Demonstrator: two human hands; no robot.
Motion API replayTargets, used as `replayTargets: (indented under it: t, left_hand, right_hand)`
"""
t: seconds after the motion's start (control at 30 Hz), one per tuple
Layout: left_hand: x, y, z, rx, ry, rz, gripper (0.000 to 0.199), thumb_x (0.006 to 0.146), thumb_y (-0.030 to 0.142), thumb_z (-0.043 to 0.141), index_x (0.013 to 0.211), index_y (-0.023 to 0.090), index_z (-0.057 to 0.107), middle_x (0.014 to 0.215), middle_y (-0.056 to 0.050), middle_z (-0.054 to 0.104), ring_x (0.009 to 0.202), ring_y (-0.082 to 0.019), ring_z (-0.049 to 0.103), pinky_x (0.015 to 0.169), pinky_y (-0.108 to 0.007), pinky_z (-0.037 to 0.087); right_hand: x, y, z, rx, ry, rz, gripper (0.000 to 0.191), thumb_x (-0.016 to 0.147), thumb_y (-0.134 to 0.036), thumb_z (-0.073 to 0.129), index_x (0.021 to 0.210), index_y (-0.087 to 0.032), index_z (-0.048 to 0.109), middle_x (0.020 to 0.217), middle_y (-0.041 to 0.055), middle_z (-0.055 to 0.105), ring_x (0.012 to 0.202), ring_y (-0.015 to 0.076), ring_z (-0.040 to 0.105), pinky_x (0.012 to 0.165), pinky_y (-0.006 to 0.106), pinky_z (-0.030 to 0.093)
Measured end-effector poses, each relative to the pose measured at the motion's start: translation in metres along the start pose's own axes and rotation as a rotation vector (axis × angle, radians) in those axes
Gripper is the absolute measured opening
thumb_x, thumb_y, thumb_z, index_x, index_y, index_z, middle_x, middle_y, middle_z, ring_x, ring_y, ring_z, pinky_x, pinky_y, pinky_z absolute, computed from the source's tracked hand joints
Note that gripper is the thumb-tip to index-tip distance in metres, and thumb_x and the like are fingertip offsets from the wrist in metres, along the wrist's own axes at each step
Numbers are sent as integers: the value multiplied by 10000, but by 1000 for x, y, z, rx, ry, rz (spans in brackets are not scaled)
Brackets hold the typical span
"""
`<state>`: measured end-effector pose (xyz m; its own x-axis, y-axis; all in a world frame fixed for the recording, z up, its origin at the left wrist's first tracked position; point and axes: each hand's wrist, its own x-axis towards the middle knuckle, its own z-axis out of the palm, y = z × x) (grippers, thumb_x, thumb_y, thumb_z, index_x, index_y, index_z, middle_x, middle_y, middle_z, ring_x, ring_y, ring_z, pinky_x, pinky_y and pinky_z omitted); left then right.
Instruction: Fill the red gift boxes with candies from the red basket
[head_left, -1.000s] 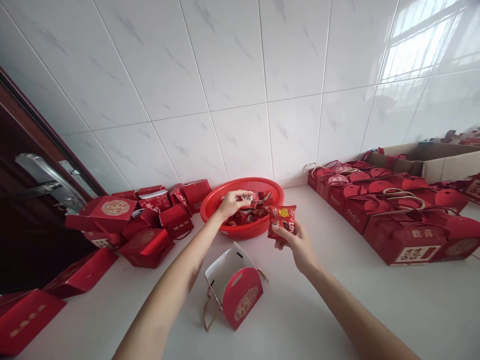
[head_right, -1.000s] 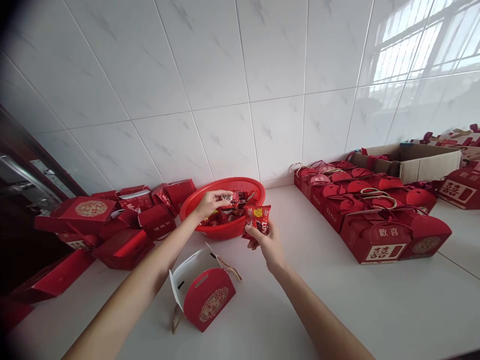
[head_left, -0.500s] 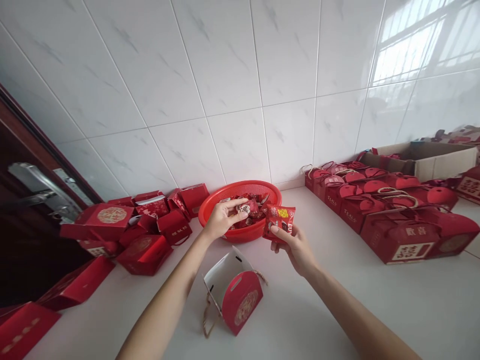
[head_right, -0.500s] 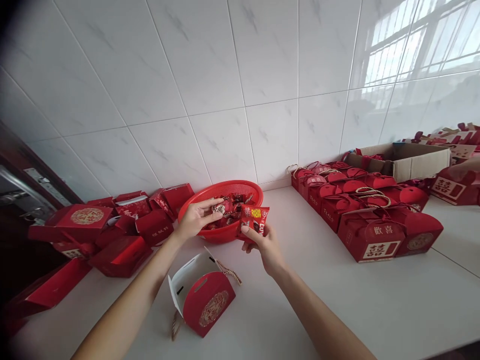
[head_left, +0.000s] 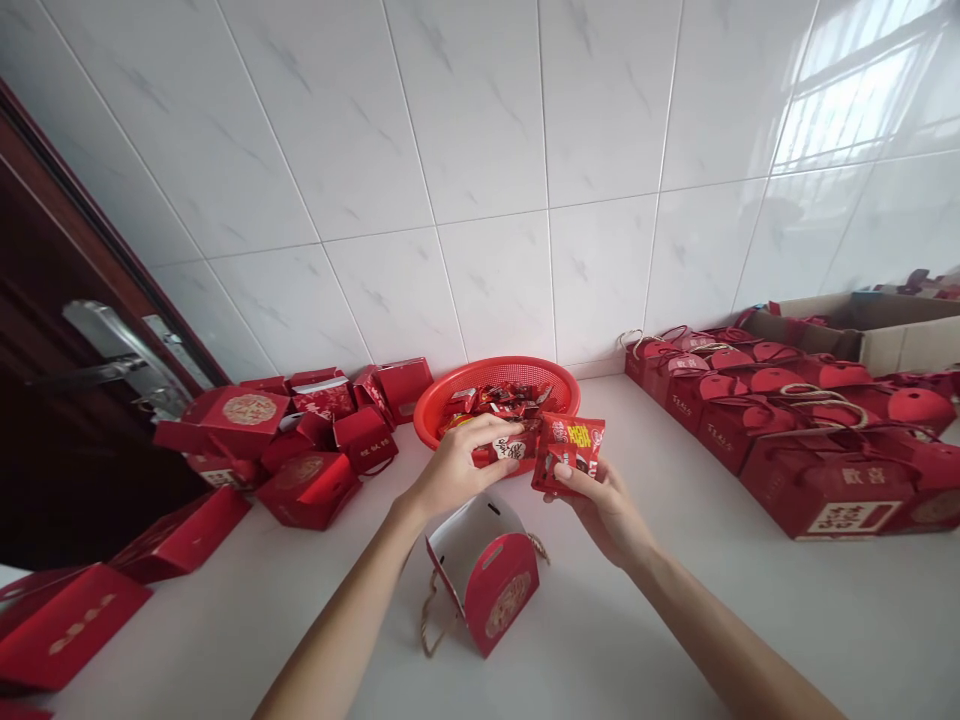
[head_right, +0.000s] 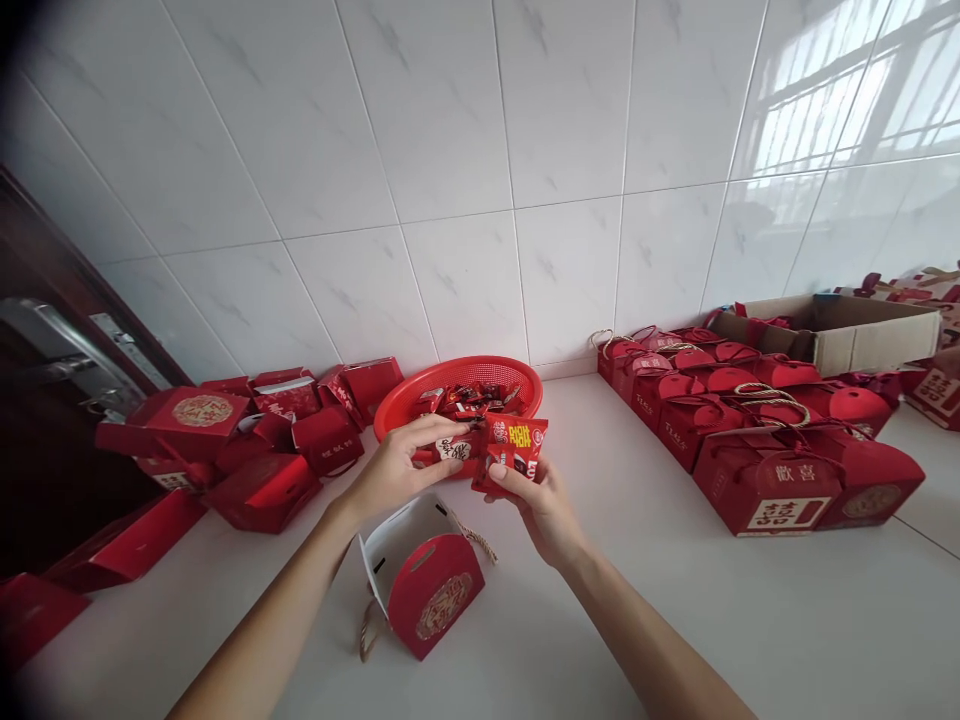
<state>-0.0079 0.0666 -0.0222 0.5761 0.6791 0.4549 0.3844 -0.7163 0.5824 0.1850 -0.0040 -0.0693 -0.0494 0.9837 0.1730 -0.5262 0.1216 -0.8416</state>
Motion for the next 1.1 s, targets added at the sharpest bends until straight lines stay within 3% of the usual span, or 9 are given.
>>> replayTargets:
  t: [0.13,0.37,0.67,0.8,0.97,1.1]
  left_hand:
    - [-3,0,-1,-37,-37,-11,380,844,300,682,1219,242,688,1164,-62,681,1088,-217,643,969,-318,514]
    - [-7,3,-2,-59,-53,-59,459,831,302,690,1282,248,628,1299,-57,653,1216,-245,590,1071,-372,457]
    - [-11,4,-11,-59,-104,-100,497,861,326,647,1347,282,552,1398,-41,586,1235,-250,583,1066,-395,468]
    - [-11,10,-16,-60,-125,-150,486,875,382,629,1336,259,535,1266,-64,659,1121,-231,642,998,-386,513]
    - [-16,25,-34,80,-199,-188,373,895,480,592,1184,248,545,1250,-61,637,1093,-223,649,923,-357,536]
    - [-23,33,-49,167,-220,-223,405,910,521,560,1225,274,504,1312,-59,598,1099,-226,654,847,-341,560]
  right_hand:
    - [-1,3,1,-5,11,6,275,694,-394,821,861,-196,729,860,48,712,785,195,652,745,330,526]
    - [1,10,-4,41,-92,36,356,739,-355,803,1052,-198,737,1104,89,731,1060,275,655,984,443,488]
    - [3,11,-7,36,-89,10,298,748,-346,801,1009,-211,754,1075,74,744,1038,270,665,982,444,502]
    - [4,12,-9,36,-68,8,301,739,-343,809,1003,-208,756,1072,71,743,1024,256,666,976,423,505]
    - [3,13,-11,28,-34,5,299,723,-345,823,982,-209,759,1074,67,743,1009,252,669,973,422,506]
    - [4,13,-12,24,-15,-1,300,710,-337,832,974,-213,762,1055,62,748,985,242,675,947,403,522]
